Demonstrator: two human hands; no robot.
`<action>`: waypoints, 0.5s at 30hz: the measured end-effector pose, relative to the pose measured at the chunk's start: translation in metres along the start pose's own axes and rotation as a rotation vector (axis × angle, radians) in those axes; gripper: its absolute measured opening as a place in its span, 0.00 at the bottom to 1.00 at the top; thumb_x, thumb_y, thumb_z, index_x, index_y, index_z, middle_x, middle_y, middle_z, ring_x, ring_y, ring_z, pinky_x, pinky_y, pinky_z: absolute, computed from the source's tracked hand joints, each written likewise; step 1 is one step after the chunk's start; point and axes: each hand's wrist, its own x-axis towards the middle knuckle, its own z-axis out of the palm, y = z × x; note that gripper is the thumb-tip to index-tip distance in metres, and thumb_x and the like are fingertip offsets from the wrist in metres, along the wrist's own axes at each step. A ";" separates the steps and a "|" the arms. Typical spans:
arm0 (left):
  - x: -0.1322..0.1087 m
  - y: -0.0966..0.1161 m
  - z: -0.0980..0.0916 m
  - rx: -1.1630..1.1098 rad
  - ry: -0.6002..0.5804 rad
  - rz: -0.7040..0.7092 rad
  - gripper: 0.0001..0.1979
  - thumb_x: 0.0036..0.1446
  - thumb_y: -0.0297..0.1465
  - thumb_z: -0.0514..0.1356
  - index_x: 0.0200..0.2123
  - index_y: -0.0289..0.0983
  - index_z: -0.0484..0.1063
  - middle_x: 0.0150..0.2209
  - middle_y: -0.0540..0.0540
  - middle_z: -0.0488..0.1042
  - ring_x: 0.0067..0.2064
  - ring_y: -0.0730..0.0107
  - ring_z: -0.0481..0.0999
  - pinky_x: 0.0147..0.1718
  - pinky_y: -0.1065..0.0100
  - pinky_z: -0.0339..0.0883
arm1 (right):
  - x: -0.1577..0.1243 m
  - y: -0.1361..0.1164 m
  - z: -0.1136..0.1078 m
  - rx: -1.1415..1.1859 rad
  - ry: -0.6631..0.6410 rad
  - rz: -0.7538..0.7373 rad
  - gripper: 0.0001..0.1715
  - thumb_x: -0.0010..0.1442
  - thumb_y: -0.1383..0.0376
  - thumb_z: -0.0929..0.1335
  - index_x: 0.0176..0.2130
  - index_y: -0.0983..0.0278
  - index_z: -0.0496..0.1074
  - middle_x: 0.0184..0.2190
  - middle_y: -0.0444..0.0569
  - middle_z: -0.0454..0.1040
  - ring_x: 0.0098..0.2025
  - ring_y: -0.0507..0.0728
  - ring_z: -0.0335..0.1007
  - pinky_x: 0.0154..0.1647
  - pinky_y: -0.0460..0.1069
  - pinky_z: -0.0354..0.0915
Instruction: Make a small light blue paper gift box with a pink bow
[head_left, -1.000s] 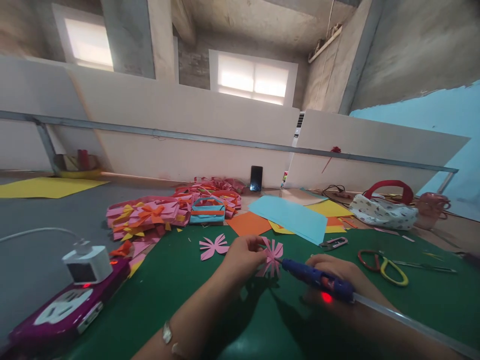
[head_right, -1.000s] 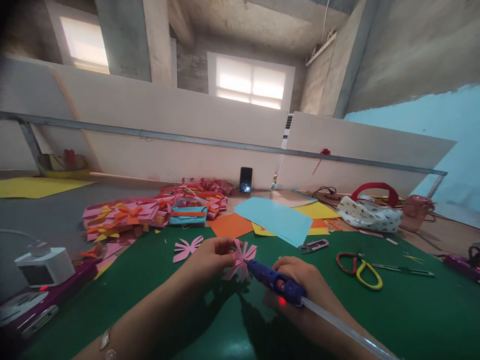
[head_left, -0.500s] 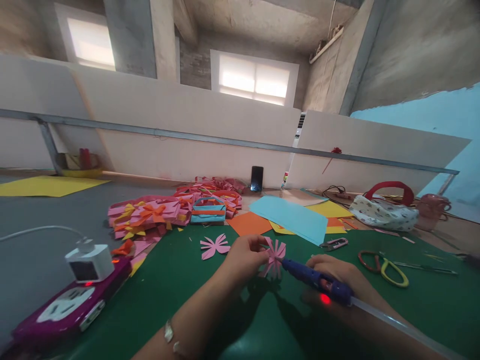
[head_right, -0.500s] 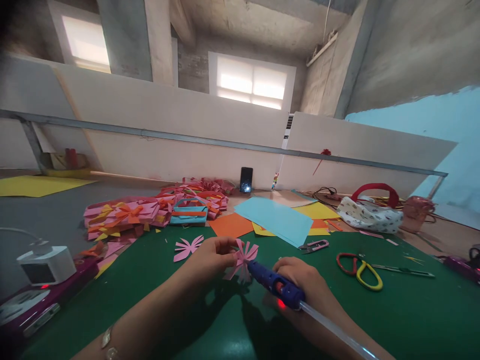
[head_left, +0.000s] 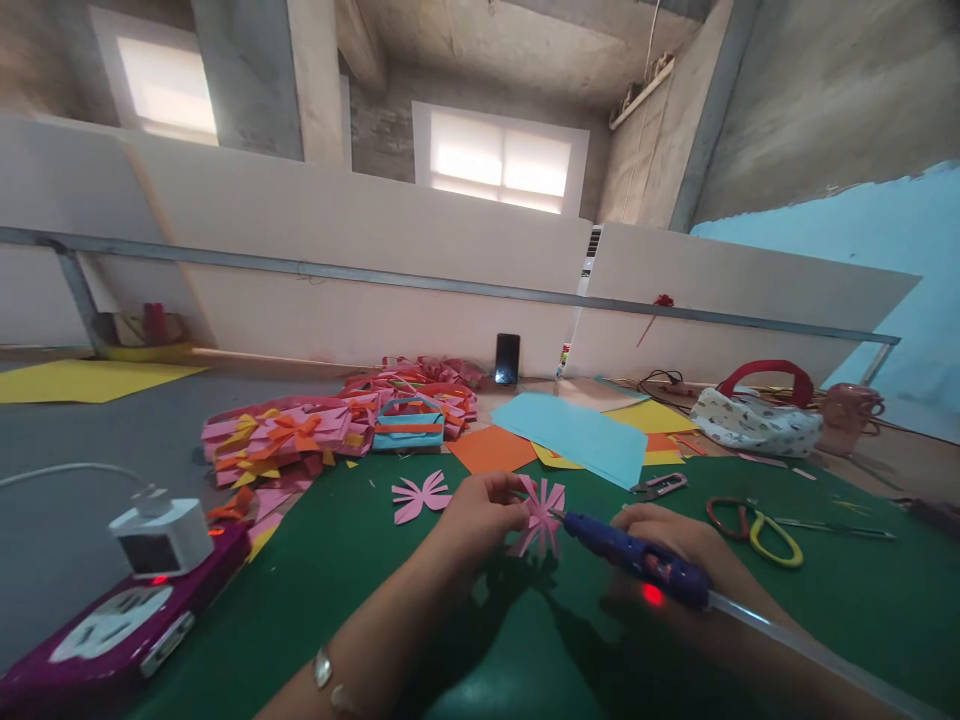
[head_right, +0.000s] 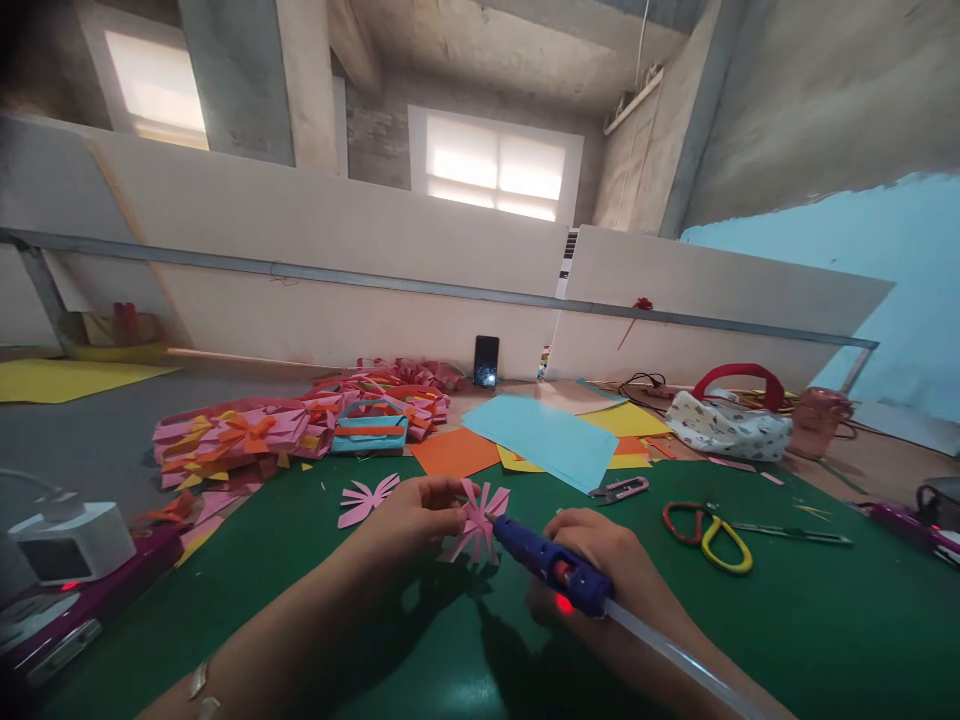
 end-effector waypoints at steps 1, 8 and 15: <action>0.000 0.001 0.000 -0.009 -0.011 -0.001 0.15 0.36 0.21 0.60 0.33 0.31 0.72 0.22 0.49 0.72 0.22 0.76 0.67 0.20 0.74 0.56 | 0.000 0.002 0.002 0.007 0.004 -0.007 0.05 0.42 0.65 0.70 0.21 0.62 0.70 0.30 0.45 0.73 0.29 0.53 0.69 0.28 0.44 0.63; -0.004 0.005 0.001 -0.027 0.011 -0.040 0.15 0.36 0.21 0.60 0.33 0.32 0.71 0.24 0.48 0.75 0.26 0.72 0.71 0.25 0.72 0.59 | -0.001 0.010 0.012 0.009 0.006 0.001 0.03 0.42 0.66 0.69 0.21 0.62 0.69 0.29 0.45 0.72 0.30 0.53 0.69 0.31 0.45 0.63; -0.002 0.004 0.000 -0.002 0.011 -0.021 0.15 0.35 0.20 0.59 0.32 0.33 0.72 0.23 0.49 0.73 0.25 0.74 0.70 0.25 0.72 0.58 | -0.001 0.011 0.012 -0.016 -0.012 0.012 0.05 0.43 0.63 0.69 0.21 0.62 0.69 0.29 0.45 0.72 0.30 0.53 0.69 0.32 0.45 0.63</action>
